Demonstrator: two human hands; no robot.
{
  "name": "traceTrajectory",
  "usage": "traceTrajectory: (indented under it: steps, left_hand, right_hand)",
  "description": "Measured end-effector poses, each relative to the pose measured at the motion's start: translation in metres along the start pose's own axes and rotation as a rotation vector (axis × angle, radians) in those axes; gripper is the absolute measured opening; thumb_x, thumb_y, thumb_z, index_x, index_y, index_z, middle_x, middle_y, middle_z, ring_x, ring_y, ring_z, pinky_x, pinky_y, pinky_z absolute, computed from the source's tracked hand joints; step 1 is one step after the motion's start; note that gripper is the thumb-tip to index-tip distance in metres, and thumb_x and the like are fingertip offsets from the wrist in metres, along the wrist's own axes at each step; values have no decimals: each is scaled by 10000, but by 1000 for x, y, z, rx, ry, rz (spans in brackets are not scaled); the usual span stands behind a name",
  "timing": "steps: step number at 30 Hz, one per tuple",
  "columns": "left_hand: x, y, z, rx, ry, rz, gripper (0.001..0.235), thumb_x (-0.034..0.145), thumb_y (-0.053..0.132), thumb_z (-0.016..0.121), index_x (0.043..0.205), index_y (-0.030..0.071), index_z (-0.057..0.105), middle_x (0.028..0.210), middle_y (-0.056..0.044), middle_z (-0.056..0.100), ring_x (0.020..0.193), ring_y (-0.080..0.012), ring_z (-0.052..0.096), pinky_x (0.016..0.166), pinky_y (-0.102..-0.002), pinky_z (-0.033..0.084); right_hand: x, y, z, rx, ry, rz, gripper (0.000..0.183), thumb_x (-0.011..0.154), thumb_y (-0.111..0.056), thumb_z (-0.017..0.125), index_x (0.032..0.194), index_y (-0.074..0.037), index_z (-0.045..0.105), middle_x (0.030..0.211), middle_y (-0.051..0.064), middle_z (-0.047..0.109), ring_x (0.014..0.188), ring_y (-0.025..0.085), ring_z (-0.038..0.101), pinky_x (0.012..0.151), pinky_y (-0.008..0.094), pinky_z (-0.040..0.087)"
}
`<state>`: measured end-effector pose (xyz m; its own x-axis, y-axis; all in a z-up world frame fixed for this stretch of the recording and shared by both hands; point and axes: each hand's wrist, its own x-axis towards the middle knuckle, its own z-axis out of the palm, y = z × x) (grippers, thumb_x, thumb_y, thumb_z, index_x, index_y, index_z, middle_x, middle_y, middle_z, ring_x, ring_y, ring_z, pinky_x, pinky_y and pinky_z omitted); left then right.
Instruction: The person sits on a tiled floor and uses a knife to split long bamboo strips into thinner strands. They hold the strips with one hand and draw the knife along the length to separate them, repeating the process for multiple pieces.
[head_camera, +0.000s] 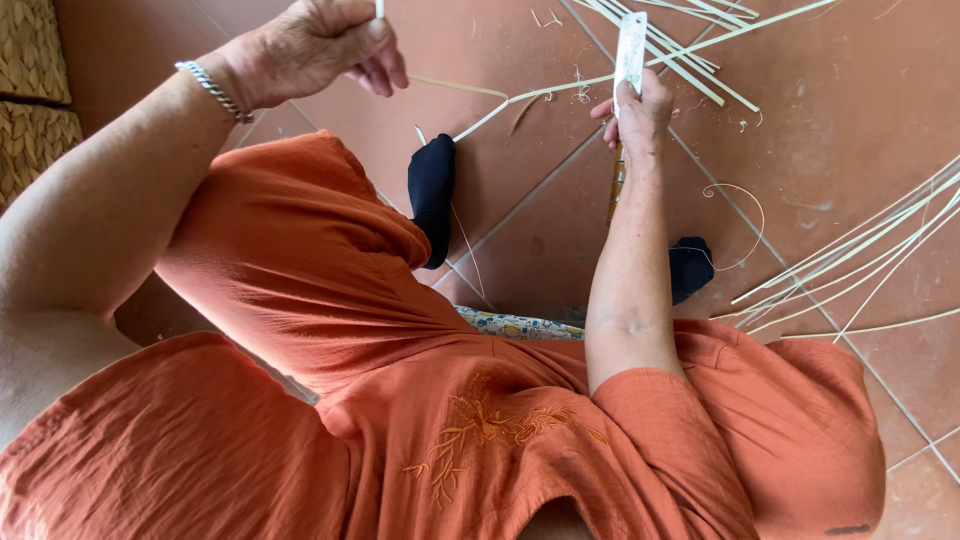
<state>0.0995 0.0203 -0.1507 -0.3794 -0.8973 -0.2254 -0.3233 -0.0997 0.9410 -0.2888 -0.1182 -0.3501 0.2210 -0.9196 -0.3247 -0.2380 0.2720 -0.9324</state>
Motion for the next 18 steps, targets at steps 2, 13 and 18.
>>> traceTrajectory:
  steps: [2, 13, 18]
  left_hand:
    - [-20, -2, -7, 4, 16, -46, 322, 1188, 250, 389, 1063, 47, 605, 1097, -103, 739, 991, -169, 725, 914, -321, 623]
    - [-93, -31, -21, -92, 207, -213, 347, 1211, 266, 388, 1099, 50, 636, 1175, -127, 719, 1041, -188, 701, 980, -345, 597]
    - [-31, -1, -16, -113, 80, -65, 392, 1200, 266, 356, 1177, 67, 694, 1206, -92, 736, 1121, -182, 719, 1044, -309, 572]
  right_hand:
    - [-1, 5, -2, 10, 17, 3, 181, 1060, -78, 472, 1145, -29, 625, 741, 132, 747, 367, 81, 514, 305, 246, 353]
    - [-2, 13, -7, 40, 31, 52, 230, 1079, -133, 466, 1225, -33, 613, 770, 141, 750, 397, 84, 505, 342, 262, 369]
    - [-3, 2, -3, 264, -152, -15, 255, 1115, -175, 515, 1328, -47, 573, 839, 168, 743, 458, 89, 539, 368, 270, 403]
